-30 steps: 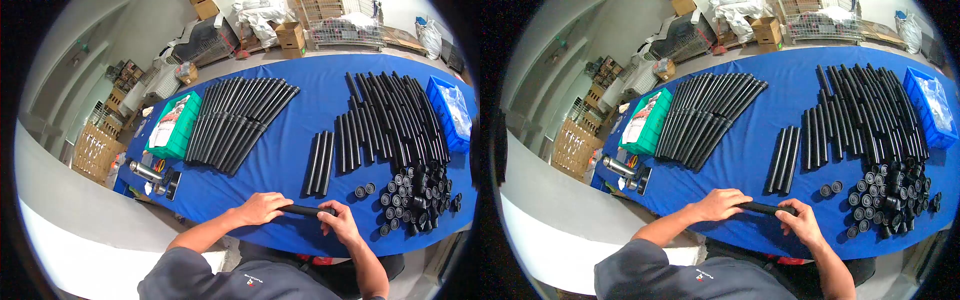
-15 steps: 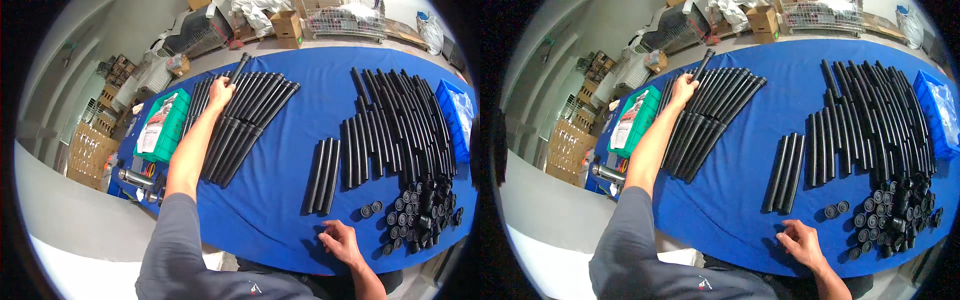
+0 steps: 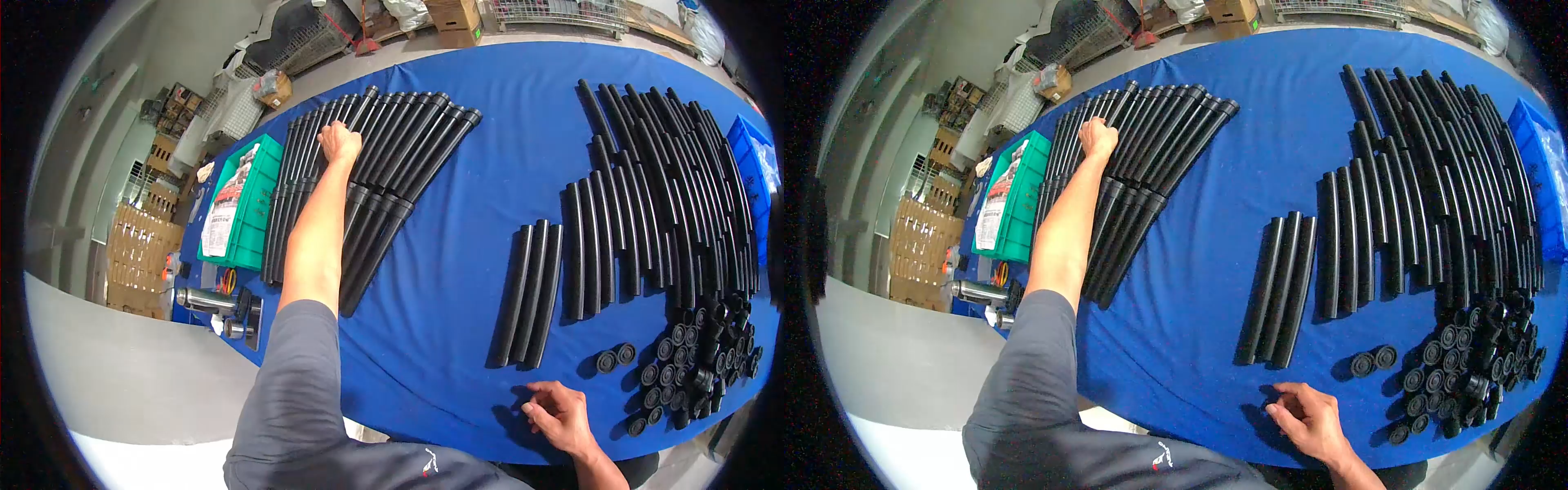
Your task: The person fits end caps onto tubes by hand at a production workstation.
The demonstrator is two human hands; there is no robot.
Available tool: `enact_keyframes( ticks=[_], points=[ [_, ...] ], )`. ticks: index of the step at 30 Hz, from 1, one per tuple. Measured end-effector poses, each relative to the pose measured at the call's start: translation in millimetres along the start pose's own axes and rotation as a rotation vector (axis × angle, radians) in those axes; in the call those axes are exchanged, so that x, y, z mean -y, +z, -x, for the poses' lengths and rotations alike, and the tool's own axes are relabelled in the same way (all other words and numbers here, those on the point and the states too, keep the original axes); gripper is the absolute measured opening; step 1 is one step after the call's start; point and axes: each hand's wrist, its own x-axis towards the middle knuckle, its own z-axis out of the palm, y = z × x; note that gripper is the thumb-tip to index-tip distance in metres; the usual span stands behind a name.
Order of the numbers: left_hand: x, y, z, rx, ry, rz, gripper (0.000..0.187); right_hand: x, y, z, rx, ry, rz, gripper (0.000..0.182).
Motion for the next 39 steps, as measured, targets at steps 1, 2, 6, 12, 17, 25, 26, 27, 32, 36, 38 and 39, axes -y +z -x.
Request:
enact_keyframes(
  ticks=[1, 2, 6, 12, 17, 25, 26, 27, 32, 36, 38, 39],
  points=[
    [1.4, 1.3, 0.7, -0.006, -0.002, -0.012, 0.040, 0.4, 0.3, 0.1, -0.003, -0.003, -0.005, 0.026],
    [3.4, 1.9, 1.1, -0.014, -0.004, -0.023, 0.039, 0.8, 0.5, 0.0, -0.006, -0.008, -0.009, 0.025],
    [2.0, -0.8, 11.3, -0.053, -0.054, -0.018, 0.038, 1.3, 0.0, 0.3, -0.006, -0.016, -0.009, 0.024],
    [1.9, -3.7, 15.3, -0.107, -0.083, -0.055, 0.033, 3.7, 0.5, -0.1, -0.003, -0.018, -0.013, 0.024],
    [10.1, -6.5, 10.6, -0.029, 0.016, -0.082, 0.030, 0.1, 0.5, 0.8, -0.007, -0.018, 0.014, 0.025],
    [19.9, -4.3, 15.9, -0.085, 0.089, -0.082, 0.033, -3.3, 0.5, -1.3, 0.001, -0.050, 0.075, 0.027],
    [16.2, -12.2, 19.3, -0.080, 0.060, -0.079, 0.034, -3.3, -0.9, 0.7, -0.008, -0.062, 0.102, 0.027],
    [7.6, -21.2, 26.7, -0.063, 0.041, -0.068, 0.035, -0.5, -1.5, 2.1, 0.005, -0.062, 0.110, 0.028],
    [3.4, -11.7, 30.4, -0.223, 0.340, 0.131, 0.040, 9.5, -3.6, 0.1, 0.022, -0.056, 0.103, 0.029],
    [-50.2, -54.1, 127.7, -0.014, 0.537, 0.521, 0.036, 7.5, -1.2, 2.1, 0.016, -0.164, 0.156, 0.026],
    [-77.1, -79.1, 205.0, 0.121, 0.560, 0.704, 0.035, 2.6, 1.4, 4.8, -0.012, -0.312, 0.196, 0.026],
    [-85.3, -88.5, 241.3, 0.190, 0.557, 0.792, 0.036, -6.1, 4.1, 4.1, -0.038, -0.409, 0.221, 0.027]
  ],
)
